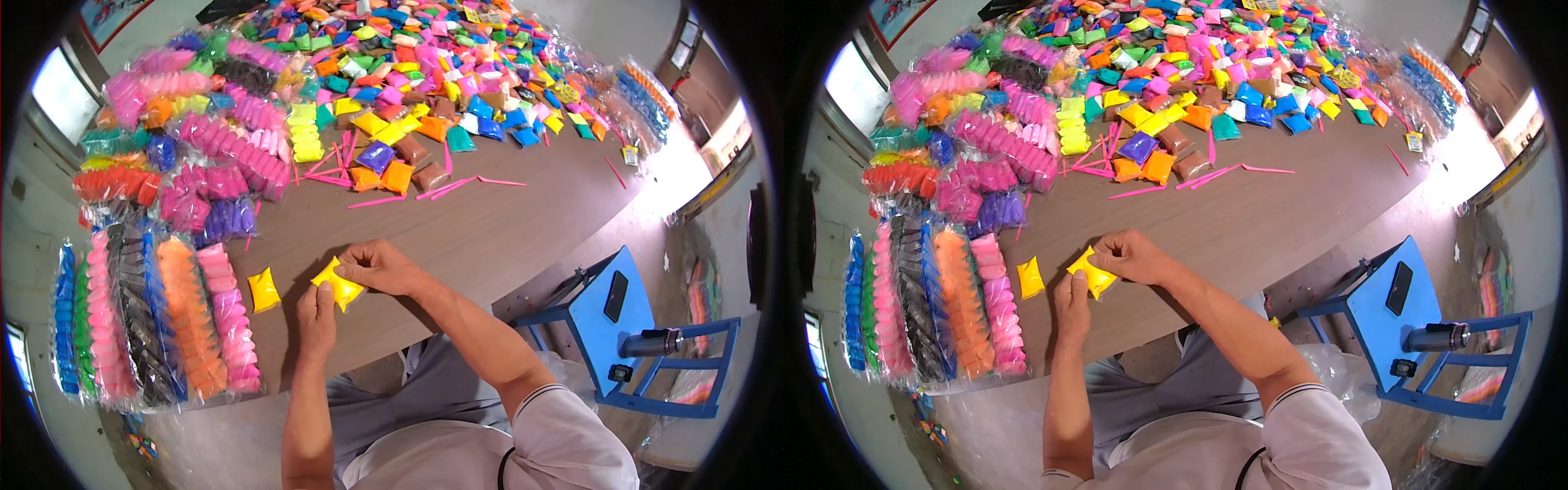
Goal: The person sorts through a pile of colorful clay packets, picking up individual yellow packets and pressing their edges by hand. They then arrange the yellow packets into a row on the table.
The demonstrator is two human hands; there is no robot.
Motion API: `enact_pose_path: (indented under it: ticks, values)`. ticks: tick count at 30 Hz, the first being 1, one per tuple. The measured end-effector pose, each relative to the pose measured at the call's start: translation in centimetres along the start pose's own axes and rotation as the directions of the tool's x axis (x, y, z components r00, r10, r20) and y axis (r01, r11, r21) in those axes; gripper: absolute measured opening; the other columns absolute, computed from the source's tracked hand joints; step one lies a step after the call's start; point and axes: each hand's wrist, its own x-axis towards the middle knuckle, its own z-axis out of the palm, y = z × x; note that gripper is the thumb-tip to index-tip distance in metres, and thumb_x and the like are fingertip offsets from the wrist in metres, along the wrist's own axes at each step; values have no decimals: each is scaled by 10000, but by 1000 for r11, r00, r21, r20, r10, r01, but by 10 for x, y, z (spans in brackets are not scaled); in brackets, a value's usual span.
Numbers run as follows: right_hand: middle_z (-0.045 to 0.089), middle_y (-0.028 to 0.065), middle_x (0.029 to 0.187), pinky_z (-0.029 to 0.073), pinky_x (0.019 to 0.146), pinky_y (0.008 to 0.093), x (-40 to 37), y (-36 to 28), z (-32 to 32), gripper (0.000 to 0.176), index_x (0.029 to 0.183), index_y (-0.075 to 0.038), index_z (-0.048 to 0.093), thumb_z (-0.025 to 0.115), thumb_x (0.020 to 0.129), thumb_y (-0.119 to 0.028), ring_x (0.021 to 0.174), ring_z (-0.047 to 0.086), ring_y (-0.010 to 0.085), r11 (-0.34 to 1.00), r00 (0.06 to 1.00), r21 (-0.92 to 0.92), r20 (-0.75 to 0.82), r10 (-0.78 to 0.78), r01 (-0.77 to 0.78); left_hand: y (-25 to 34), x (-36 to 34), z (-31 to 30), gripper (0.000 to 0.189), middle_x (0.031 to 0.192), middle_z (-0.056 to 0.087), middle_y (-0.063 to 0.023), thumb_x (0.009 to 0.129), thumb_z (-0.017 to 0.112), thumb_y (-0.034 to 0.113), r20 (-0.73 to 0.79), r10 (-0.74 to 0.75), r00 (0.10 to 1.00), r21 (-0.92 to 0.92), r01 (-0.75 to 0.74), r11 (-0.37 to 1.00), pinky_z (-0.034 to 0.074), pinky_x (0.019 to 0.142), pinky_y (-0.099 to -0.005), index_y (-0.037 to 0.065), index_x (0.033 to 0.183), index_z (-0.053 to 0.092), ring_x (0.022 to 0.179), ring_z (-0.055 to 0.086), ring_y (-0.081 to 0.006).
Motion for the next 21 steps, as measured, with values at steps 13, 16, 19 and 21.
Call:
enact_pose_path:
  ticks: [13, 16, 19, 21]
  values:
    - [644, -20, 865, 445, 596, 202, -3, -12, -3, 210, 1088, -35, 651, 677, 926, -165, 720, 563, 43, 960, 987, 257, 137, 79, -112, -10, 0, -1, 428, 930, 642, -112, 1044, 366, 293, 1, -18, 1000, -135, 18, 991, 475, 787, -358, -61, 1104, 599, 879, 591, -192]
    - [653, -24, 870, 446, 586, 197, -4, -11, -4, 240, 1098, -49, 650, 689, 920, -205, 713, 571, 41, 956, 987, 277, 148, 54, -94, -6, 1, -1, 430, 961, 650, -130, 1045, 360, 289, 14, 41, 999, -118, -39, 992, 478, 800, -357, -63, 1141, 587, 894, 601, -206]
    - [662, -27, 876, 449, 589, 194, -4, -13, -3, 265, 1100, -60, 650, 713, 904, -228, 719, 581, 41, 959, 989, 271, 145, 41, -80, -8, 0, 0, 434, 1000, 658, -145, 1045, 359, 288, 30, 21, 999, -101, -18, 995, 483, 818, -358, -66, 1165, 579, 930, 614, -217]
    - [665, -21, 893, 457, 606, 195, -4, -14, -2, 275, 1103, -58, 647, 733, 888, -208, 736, 590, 46, 961, 988, 263, 145, 51, -88, -6, 0, 0, 431, 1008, 660, -156, 1045, 358, 283, 26, 26, 999, -83, -24, 996, 484, 822, -360, -67, 1172, 576, 938, 619, -226]
